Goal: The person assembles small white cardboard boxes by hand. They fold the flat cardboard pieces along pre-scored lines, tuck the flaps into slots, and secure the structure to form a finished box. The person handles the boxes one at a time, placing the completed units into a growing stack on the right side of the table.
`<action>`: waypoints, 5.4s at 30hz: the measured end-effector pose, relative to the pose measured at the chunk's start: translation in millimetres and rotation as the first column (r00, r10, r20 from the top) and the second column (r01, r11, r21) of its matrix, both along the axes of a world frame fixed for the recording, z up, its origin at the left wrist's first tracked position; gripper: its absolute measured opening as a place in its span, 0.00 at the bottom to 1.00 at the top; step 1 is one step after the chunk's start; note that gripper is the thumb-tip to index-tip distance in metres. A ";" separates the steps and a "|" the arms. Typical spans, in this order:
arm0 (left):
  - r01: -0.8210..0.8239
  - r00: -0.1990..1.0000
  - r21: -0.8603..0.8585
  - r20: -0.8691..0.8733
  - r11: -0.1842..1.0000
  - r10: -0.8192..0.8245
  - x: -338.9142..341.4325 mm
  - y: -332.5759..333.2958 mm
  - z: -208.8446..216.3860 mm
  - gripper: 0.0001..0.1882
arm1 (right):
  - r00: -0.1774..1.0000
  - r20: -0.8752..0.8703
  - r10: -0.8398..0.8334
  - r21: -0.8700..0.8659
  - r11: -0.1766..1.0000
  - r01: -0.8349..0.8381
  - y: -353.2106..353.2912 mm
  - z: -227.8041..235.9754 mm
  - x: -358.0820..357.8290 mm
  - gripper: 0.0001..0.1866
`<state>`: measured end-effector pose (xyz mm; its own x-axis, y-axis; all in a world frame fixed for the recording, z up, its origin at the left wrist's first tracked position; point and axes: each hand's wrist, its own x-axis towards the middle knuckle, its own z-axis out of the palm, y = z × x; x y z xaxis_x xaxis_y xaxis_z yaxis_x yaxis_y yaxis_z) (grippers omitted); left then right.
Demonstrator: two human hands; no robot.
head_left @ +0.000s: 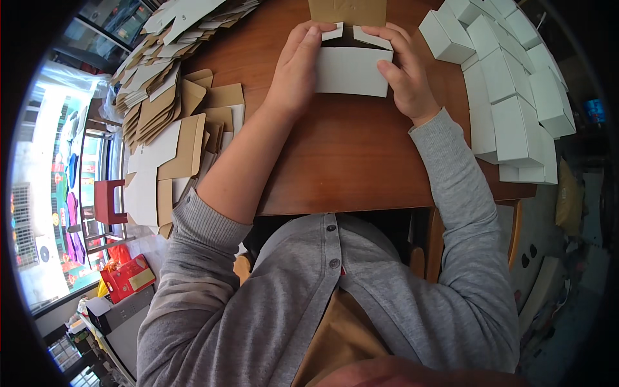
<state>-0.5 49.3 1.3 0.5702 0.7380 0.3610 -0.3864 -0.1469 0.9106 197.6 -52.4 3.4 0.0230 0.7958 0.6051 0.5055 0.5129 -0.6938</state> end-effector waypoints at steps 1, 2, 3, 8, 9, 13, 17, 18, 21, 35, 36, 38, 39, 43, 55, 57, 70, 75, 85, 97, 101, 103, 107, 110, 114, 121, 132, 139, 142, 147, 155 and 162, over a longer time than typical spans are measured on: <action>-0.011 1.000 -0.007 0.006 1.000 0.011 0.4 -1.6 0.1 0.19 | 1.000 -0.006 0.008 0.010 1.000 -0.008 0.6 0.9 -1.8 0.30; -0.009 1.000 -0.007 0.000 1.000 0.009 0.4 -1.5 0.1 0.19 | 1.000 -0.013 0.016 0.019 1.000 -0.016 0.9 1.7 -3.2 0.30; -0.006 1.000 -0.007 -0.006 1.000 0.006 0.1 -1.1 -0.1 0.19 | 1.000 -0.023 0.021 0.010 1.000 -0.021 0.7 2.1 -3.8 0.29; -0.076 0.995 0.088 -0.052 0.993 0.080 2.4 -0.3 -3.6 0.18 | 0.998 -0.059 0.018 -0.048 0.999 -0.021 -0.4 1.7 -6.7 0.28; -0.082 0.995 0.144 -0.051 0.986 0.090 2.9 1.9 -5.5 0.18 | 0.999 -0.049 0.007 -0.049 0.999 -0.010 -0.4 0.9 -6.2 0.27; -0.105 0.993 0.255 -0.033 0.961 0.117 5.7 5.4 -13.8 0.15 | 0.999 -0.030 -0.023 -0.057 0.998 0.021 0.5 -3.9 -3.2 0.24; -0.077 0.981 0.247 -0.155 0.966 0.118 5.8 10.2 -22.0 0.14 | 0.999 0.006 -0.054 -0.065 0.996 0.054 2.1 -8.7 -0.9 0.22; -0.084 0.972 0.290 -0.188 0.953 0.143 5.4 11.0 -22.7 0.15 | 0.998 0.025 -0.055 -0.081 0.995 0.057 2.7 -9.6 0.3 0.21; -0.074 0.960 0.312 -0.235 0.947 0.152 6.4 14.1 -24.2 0.15 | 0.997 0.047 -0.056 -0.127 0.990 0.061 3.8 -10.8 1.7 0.20; -0.084 0.958 0.383 -0.222 0.920 0.180 7.2 16.4 -27.9 0.14 | 0.999 0.008 -0.053 -0.164 0.985 0.053 9.4 -23.6 9.5 0.25; -0.088 0.957 0.392 -0.221 0.916 0.187 6.8 16.6 -27.7 0.14 | 0.998 0.015 -0.054 -0.172 0.983 0.056 9.3 -23.1 9.5 0.25; -0.085 0.968 0.326 -0.195 0.941 0.155 6.4 17.5 -26.9 0.13 | 0.998 0.027 -0.058 -0.190 0.980 0.062 8.9 -21.5 9.4 0.25; -0.071 0.979 0.250 -0.167 0.966 0.116 7.3 18.2 -25.3 0.13 | 0.998 0.037 -0.056 -0.181 0.981 0.062 8.7 -21.3 10.4 0.25; -0.060 0.984 -0.064 -0.172 0.996 0.049 4.3 8.4 -14.1 0.12 | 0.993 0.108 -0.055 -0.116 0.991 0.068 7.5 -13.8 6.9 0.25; -0.099 0.957 0.273 -0.238 0.957 0.166 7.5 20.4 -30.0 0.12 | 0.993 0.088 -0.073 -0.141 0.986 0.085 6.5 -13.1 4.7 0.23; -0.116 0.938 0.335 -0.273 0.935 0.214 6.7 21.5 -28.8 0.12 | 0.994 0.082 -0.074 -0.136 0.987 0.084 6.4 -12.8 4.0 0.23; -0.171 0.957 0.178 -0.203 0.969 0.206 10.7 17.4 -25.1 0.36 | 0.975 0.117 -0.186 -0.007 0.982 0.189 11.3 -18.4 3.7 0.22; -0.195 0.962 0.205 -0.149 0.959 0.228 10.4 15.2 -21.3 0.36 | 0.977 0.113 -0.180 -0.035 0.982 0.185 11.0 -15.2 1.7 0.25; -0.140 0.944 0.147 -0.279 0.979 0.176 6.3 11.3 -10.8 0.29 | 0.976 -0.217 0.019 -0.089 0.995 -0.039 10.3 -32.6 17.6 0.37; -0.130 0.953 0.193 -0.246 0.973 0.176 10.0 16.4 -18.9 0.24 | 0.993 -0.119 -0.016 -0.046 0.999 0.010 10.6 -15.4 -3.7 0.37; -0.105 0.953 0.357 -0.229 0.928 0.196 8.6 21.1 -24.3 0.22 | 0.997 0.008 0.071 -0.006 0.997 -0.071 13.3 -20.2 6.6 0.36; -0.099 0.929 0.526 -0.254 0.845 0.268 6.1 27.3 -27.0 0.22 | 0.998 0.021 0.066 -0.008 0.998 -0.066 12.4 -19.3 7.4 0.34; 0.039 0.967 0.482 -0.239 0.875 0.089 5.8 33.5 -30.0 0.28 | 0.999 -0.050 0.020 -0.073 0.997 -0.024 9.7 -17.3 5.4 0.31; 0.155 0.948 0.457 -0.319 0.876 -0.001 -3.4 29.0 -19.0 0.35 | 0.993 -0.121 0.001 -0.110 0.994 -0.015 10.6 -18.5 13.9 0.28; 0.183 0.932 0.571 -0.359 0.801 0.043 -9.0 23.5 -12.8 0.43 | 0.984 -0.179 0.002 -0.122 0.992 -0.024 11.2 -18.4 16.8 0.25; 0.130 0.916 0.570 -0.383 0.811 0.123 -6.8 21.1 -14.6 0.44 | 0.989 -0.120 0.085 -0.178 0.978 -0.105 7.9 -7.7 30.2 0.23; 0.154 0.893 0.659 -0.412 0.736 0.183 -10.0 20.6 -12.5 0.43 | 0.998 0.026 0.064 -0.233 0.971 -0.056 5.3 -1.2 31.6 0.20; 0.095 0.909 0.670 -0.361 0.736 0.210 -4.8 21.8 -17.9 0.40 | 0.998 0.053 0.038 -0.235 0.972 -0.024 4.8 -0.4 28.2 0.18; 0.101 0.919 0.600 -0.361 0.794 0.155 -6.3 20.0 -16.0 0.39 | 0.996 0.081 0.026 -0.222 0.975 -0.008 3.7 0.9 26.2 0.18; 0.088 0.902 0.635 -0.377 0.767 0.209 -6.2 19.5 -13.2 0.41 | 0.999 0.049 0.006 -0.248 0.969 0.006 1.8 1.7 24.4 0.18; 0.085 0.909 0.655 -0.359 0.751 0.210 -5.2 18.9 -14.9 0.42 | 0.986 0.164 -0.018 -0.181 0.982 0.048 4.8 -1.1 24.3 0.20; 0.080 0.908 0.656 -0.358 0.750 0.216 -5.1 19.5 -15.4 0.42 | 0.998 0.060 -0.023 -0.238 0.971 0.036 2.7 -1.1 19.2 0.20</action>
<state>-5.6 68.8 -14.1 0.7252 0.4513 0.5200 0.0107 -0.7625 0.6469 216.9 -49.7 2.3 0.0199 0.9169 0.3987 0.5599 0.3202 -0.7642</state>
